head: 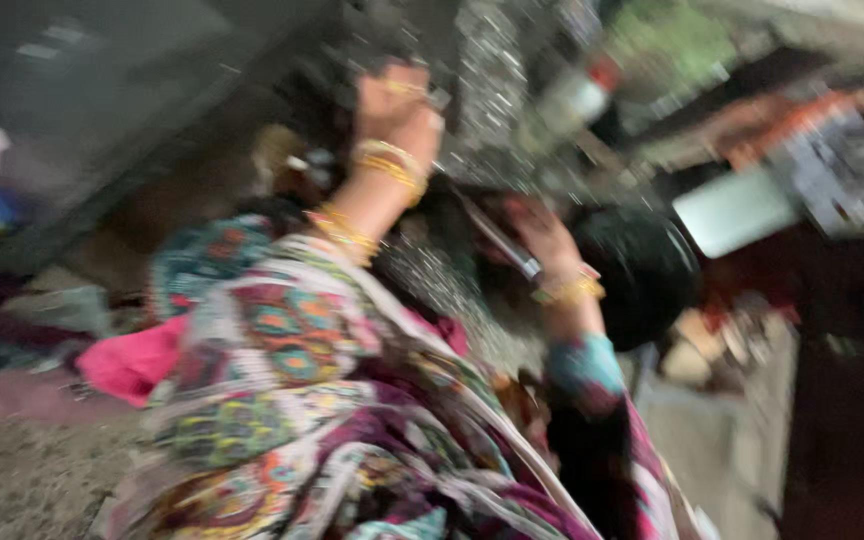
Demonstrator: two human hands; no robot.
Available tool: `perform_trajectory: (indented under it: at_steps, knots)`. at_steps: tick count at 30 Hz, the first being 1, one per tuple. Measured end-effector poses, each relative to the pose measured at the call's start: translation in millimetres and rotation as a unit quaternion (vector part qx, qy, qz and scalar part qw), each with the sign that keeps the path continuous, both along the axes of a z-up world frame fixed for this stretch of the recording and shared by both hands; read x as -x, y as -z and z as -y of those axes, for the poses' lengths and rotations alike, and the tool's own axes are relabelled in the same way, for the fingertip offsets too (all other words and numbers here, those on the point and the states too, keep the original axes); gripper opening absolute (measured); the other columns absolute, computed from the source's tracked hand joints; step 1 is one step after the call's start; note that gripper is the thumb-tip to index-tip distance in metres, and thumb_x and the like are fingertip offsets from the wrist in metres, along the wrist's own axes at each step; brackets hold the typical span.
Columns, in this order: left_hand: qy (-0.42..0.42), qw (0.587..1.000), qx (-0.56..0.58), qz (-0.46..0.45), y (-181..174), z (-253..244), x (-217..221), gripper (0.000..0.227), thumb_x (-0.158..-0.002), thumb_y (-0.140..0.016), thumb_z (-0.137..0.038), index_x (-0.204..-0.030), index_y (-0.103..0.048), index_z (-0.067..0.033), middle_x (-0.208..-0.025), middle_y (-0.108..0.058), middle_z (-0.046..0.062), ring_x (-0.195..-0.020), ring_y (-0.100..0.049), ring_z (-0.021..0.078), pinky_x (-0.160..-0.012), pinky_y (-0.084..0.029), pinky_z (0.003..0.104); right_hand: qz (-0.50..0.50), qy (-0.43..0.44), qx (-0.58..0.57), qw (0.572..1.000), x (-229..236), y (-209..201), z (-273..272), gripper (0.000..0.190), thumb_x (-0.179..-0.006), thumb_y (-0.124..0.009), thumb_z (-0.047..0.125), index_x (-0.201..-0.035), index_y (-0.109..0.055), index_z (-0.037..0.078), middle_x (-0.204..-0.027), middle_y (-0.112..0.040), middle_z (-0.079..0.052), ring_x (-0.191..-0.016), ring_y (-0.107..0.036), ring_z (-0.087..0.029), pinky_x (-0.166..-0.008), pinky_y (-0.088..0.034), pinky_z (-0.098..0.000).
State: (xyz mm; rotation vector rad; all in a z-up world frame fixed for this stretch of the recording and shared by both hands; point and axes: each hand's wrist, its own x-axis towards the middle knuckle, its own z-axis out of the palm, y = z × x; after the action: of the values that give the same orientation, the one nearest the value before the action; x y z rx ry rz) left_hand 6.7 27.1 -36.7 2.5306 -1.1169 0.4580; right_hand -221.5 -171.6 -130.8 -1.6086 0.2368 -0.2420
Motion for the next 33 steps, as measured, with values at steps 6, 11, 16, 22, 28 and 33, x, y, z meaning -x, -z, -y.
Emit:
perform_trajectory:
  at_steps: [6,11,16,22,28,33]
  knots:
    - [0.012,0.989,-0.113,-0.094,-8,-10,-5,0.044,-0.094,-0.051,-0.025,-0.134,-0.066,-0.0158,-0.163,-0.036,0.007,-0.152,-0.022,0.0374,-0.118,-0.003,0.066,-0.112,0.161,0.378,0.905,0,10,5,0.055,-0.09,-0.065,0.014,-0.143,-0.052,0.007,-0.123,-0.068,-0.013,-0.107,-0.068,-0.03,-0.085,-0.057,-0.0426]
    - [-0.001,0.982,-0.165,-0.093,-33,-11,7,0.044,-0.103,-0.052,-0.029,-0.141,-0.064,-0.0131,-0.168,-0.029,0.006,-0.157,-0.018,0.0366,-0.122,0.001,0.067,0.012,0.038,0.088,0.995,6,-62,-9,0.047,-0.098,-0.054,0.006,-0.145,-0.051,0.003,-0.133,-0.066,-0.008,-0.112,-0.067,-0.019,-0.076,-0.053,-0.034]
    - [-0.015,0.947,-0.294,-0.127,-40,10,-6,0.053,-0.086,-0.061,-0.023,-0.138,-0.061,-0.0177,-0.168,-0.016,0.004,-0.154,-0.008,0.0349,-0.113,0.006,0.068,0.004,0.058,0.206,0.977,-10,-128,-51,0.035,-0.107,-0.057,0.023,-0.134,-0.068,0.004,-0.097,-0.07,-0.016,-0.088,-0.066,-0.027,-0.079,-0.056,-0.0366]
    - [-0.077,0.98,-0.183,-0.027,-23,34,-22,0.051,-0.102,-0.045,-0.02,-0.149,-0.054,-0.0024,-0.162,-0.037,0.009,-0.155,-0.019,0.0337,-0.122,0.004,0.065,-0.226,0.032,0.647,0.727,26,-113,-79,0.042,-0.092,-0.062,0.034,-0.131,-0.062,0.019,-0.083,-0.073,-0.017,-0.071,-0.071,-0.038,-0.063,-0.056,-0.0507]
    - [-0.068,0.989,-0.132,-0.021,-32,24,-17,0.054,-0.096,-0.045,-0.013,-0.148,-0.053,-0.003,-0.161,-0.037,0.008,-0.152,-0.022,0.0342,-0.12,0.002,0.065,-0.291,0.034,0.445,0.847,48,5,-119,0.032,-0.094,-0.062,0.036,-0.11,-0.054,0.009,-0.087,-0.072,-0.025,-0.082,-0.069,-0.048,-0.067,-0.052,-0.0601]
    - [-0.032,0.961,-0.246,-0.124,-46,18,-15,0.048,-0.099,-0.04,-0.014,-0.145,-0.052,-0.0092,-0.167,-0.027,0.003,-0.156,-0.014,0.0324,-0.119,0.005,0.067,-0.339,0.042,0.494,0.799,48,6,-87,0.036,-0.089,-0.062,0.034,-0.119,-0.055,0.013,-0.086,-0.074,-0.025,-0.08,-0.071,-0.047,-0.07,-0.054,-0.0588]
